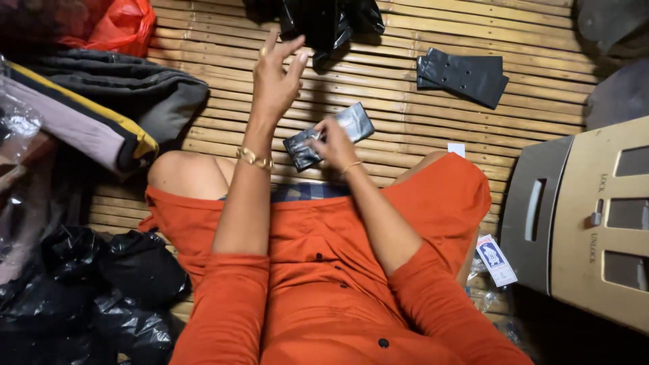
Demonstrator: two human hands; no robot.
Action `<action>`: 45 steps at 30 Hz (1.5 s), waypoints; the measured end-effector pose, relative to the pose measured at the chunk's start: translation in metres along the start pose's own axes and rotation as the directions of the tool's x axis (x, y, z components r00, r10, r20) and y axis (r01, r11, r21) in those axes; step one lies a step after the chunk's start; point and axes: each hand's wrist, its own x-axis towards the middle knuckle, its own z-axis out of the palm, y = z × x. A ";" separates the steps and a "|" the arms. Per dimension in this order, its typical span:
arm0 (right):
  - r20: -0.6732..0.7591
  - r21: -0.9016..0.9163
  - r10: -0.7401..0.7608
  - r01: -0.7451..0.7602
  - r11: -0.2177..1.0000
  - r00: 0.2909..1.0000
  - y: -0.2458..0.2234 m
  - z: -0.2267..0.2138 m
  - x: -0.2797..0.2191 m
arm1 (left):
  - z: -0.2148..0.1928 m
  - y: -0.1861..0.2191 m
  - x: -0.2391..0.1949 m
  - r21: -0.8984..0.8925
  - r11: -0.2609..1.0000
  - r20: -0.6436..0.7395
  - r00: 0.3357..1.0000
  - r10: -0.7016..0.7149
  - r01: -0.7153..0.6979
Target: The person sits on a bamboo mat and places small black items into black plastic bags. They seal each bag and set it aside on the floor. The person handles the items and bags by hand without using any tools.
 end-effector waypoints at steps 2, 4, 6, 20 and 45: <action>-0.021 -0.210 -0.067 0.061 0.976 0.998 -0.022 0.009 -0.013 | 0.010 -0.039 -0.022 0.046 0.999 -0.014 1.000 -0.004 0.004; -0.016 -0.409 -0.133 0.115 0.905 0.991 -0.025 0.018 -0.014 | 0.009 -0.066 -0.049 0.093 0.995 -0.029 0.999 -0.017 0.019; 0.089 -0.413 0.057 -0.015 0.911 0.994 -0.009 0.023 -0.006 | 0.001 -0.079 -0.080 0.092 0.867 0.185 0.847 -0.498 0.490; 0.046 0.109 0.296 -0.300 0.948 0.954 0.028 0.008 0.007 | 0.058 -0.119 -0.170 0.008 0.696 0.385 0.640 -0.665 0.718; 0.329 0.563 0.417 -0.531 0.633 0.847 0.058 0.000 0.017 | 0.078 -0.152 -0.183 0.149 0.774 0.387 0.684 -0.618 0.615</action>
